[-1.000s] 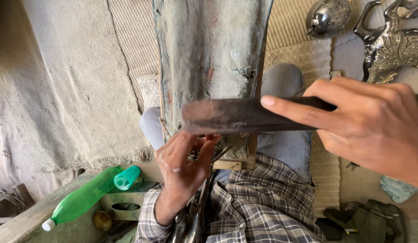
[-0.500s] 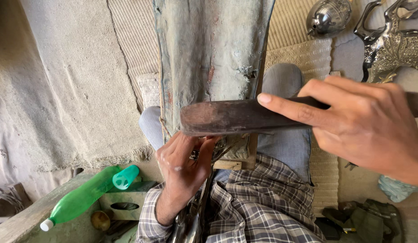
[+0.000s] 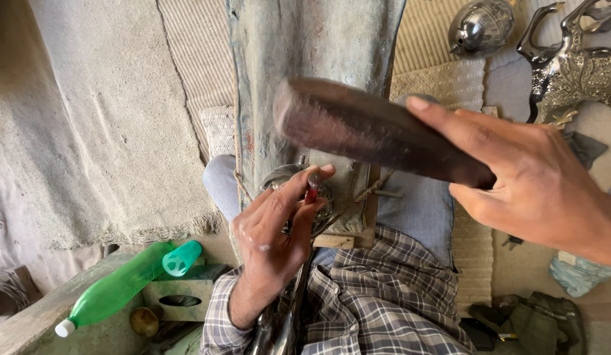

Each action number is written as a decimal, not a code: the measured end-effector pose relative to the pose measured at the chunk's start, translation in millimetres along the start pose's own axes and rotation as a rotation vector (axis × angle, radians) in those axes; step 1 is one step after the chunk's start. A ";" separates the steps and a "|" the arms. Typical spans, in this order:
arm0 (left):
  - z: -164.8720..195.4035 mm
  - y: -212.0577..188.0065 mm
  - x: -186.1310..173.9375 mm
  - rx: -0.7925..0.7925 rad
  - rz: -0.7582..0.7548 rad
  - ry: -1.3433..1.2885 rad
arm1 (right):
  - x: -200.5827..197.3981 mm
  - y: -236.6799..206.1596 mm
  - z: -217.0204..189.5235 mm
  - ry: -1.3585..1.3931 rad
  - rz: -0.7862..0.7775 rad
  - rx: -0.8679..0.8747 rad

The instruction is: The person uses a hammer and a red-handled punch to engrave patterns into a small silver-colored metal sphere. They repeatedly strike the punch against the sphere's surface, repositioning the tool to create a series of indentations.

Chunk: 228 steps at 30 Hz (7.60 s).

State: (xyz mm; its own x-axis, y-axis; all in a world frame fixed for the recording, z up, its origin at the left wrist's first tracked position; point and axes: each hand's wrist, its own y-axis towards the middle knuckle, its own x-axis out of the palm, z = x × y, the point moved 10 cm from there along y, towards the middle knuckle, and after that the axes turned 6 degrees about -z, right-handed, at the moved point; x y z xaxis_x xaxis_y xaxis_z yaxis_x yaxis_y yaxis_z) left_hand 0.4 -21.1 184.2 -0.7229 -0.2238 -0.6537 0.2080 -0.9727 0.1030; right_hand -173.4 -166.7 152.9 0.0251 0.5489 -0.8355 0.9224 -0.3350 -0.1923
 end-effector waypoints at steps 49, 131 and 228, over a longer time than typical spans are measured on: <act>-27.5 -16.4 -0.2 -0.106 0.116 -0.316 | -46.4 10.6 -15.5 0.262 0.239 -0.191; -43.1 -9.9 2.8 -0.149 0.167 -0.530 | -15.5 18.4 4.0 -0.178 0.032 -0.072; -73.9 -8.8 20.5 -0.190 0.005 -0.761 | -10.0 49.8 1.1 -0.209 -0.023 -0.075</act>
State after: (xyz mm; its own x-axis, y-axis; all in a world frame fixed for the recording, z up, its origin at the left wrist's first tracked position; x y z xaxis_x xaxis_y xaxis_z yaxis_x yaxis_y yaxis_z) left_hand 32.3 -12.5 114.5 -0.9601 -0.2758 0.0472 0.2722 -0.9596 -0.0708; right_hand -128.1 -189.7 151.1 -0.0695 0.3824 -0.9214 0.9481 -0.2620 -0.1803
